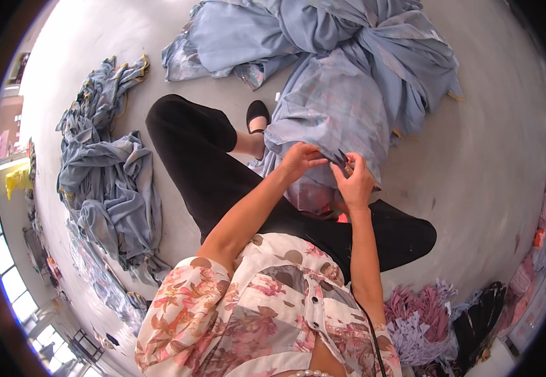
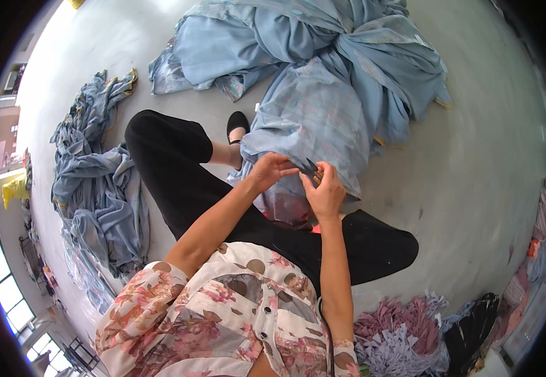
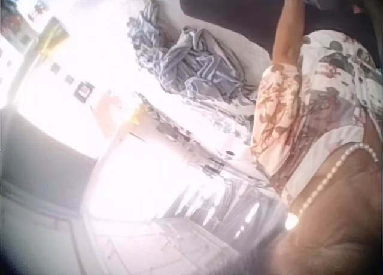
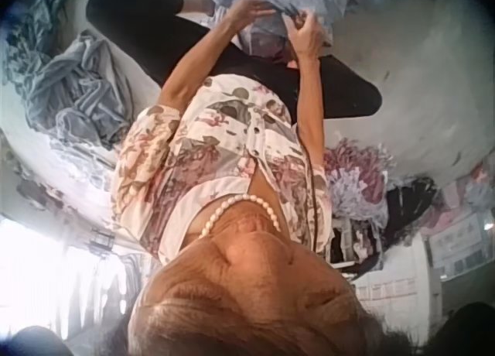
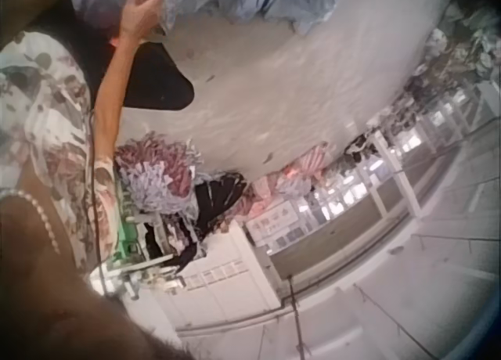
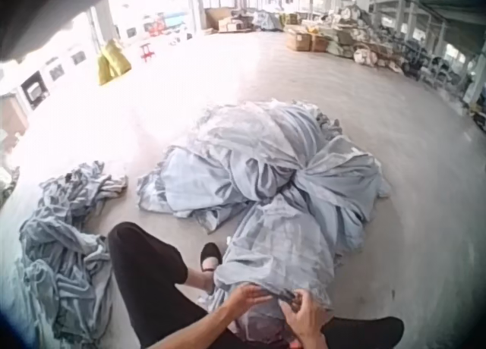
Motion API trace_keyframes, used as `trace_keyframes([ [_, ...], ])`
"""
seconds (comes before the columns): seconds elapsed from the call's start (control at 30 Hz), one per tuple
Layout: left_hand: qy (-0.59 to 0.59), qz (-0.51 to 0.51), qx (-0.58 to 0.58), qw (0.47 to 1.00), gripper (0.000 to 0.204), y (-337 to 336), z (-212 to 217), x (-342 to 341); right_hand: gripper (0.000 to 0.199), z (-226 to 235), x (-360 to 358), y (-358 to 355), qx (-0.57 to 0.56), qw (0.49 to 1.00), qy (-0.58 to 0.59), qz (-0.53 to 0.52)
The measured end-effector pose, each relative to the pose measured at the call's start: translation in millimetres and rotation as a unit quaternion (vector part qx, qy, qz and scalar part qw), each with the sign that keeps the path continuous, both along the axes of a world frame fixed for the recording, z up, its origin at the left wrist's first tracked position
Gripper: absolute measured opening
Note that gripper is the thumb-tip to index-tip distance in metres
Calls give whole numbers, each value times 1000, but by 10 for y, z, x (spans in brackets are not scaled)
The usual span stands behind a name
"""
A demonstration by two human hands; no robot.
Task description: The person sits on the floor and uses scissors to cut strips from a large piece of light blue fabric. They repeatedly fold and cut sections of the fabric, creating a pile of cut strips.
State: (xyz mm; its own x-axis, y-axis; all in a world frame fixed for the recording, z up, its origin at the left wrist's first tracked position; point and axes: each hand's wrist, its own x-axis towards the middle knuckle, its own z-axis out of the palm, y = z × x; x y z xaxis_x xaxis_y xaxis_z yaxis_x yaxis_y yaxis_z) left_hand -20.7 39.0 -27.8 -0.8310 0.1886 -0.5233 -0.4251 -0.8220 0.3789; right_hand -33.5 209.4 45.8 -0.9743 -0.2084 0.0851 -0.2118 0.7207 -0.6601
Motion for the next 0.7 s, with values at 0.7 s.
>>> trace_keyframes([
  [0.7, -132, 157, 73, 976, 51, -184, -33, -175, 11, 184, -87, 759, -68, 980, 62, -179],
])
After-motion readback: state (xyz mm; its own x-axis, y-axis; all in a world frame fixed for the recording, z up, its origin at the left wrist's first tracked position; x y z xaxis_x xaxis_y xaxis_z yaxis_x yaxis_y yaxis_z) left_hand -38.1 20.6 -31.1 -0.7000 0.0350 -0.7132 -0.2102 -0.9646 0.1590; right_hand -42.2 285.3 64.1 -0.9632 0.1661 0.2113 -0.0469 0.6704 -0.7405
